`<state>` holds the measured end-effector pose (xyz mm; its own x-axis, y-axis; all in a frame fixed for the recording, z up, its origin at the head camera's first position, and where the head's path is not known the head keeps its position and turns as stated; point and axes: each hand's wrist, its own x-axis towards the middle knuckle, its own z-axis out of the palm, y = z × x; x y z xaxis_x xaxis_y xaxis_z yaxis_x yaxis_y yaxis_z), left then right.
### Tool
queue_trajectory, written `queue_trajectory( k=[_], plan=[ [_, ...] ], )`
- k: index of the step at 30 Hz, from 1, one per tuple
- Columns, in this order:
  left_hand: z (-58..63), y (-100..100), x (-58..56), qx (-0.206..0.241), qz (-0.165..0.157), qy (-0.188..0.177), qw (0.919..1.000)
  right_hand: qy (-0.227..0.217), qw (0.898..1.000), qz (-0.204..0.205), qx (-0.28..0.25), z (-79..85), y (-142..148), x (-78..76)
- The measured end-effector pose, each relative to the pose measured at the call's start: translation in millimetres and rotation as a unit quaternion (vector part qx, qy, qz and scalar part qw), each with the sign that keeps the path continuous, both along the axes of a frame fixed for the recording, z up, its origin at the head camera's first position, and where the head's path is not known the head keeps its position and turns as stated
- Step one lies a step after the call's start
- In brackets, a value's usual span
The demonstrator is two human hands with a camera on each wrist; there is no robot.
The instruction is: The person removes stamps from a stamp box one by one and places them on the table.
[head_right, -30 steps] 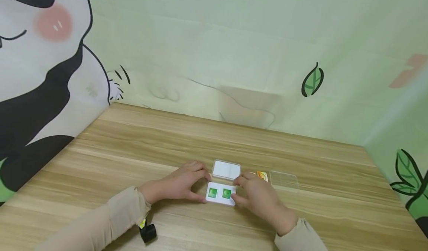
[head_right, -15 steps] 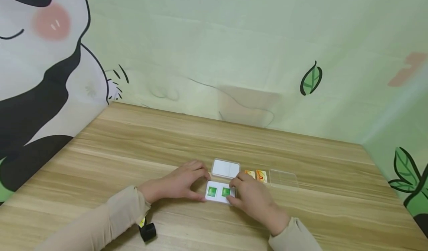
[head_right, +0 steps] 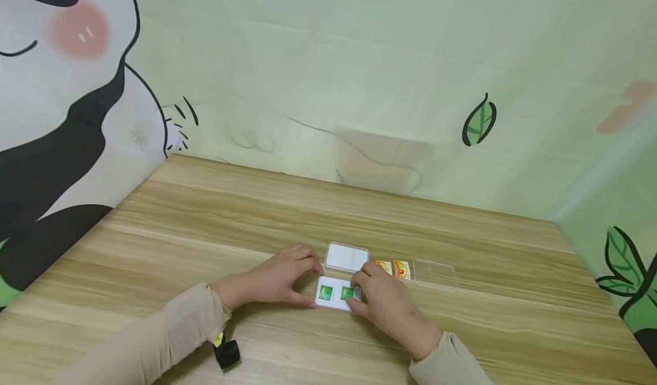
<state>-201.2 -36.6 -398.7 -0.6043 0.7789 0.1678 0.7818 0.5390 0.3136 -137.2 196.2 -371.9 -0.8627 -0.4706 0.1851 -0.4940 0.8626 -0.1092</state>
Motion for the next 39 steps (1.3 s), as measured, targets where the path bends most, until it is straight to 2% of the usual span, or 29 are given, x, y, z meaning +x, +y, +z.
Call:
queue_trajectory(
  k=[27, 39],
  plan=[
    [0.7, 0.2, 0.7, -0.005, 0.004, -0.005, 1.0000, -0.004, 1.000, 0.007, -0.005, 0.1, 0.2, -0.4],
    [2.3, 0.2, 1.9, -0.009, 0.004, -0.006, 0.9999, -0.012, 1.000, -0.004, -0.012, -1.2, 0.7, 0.0]
  ],
)
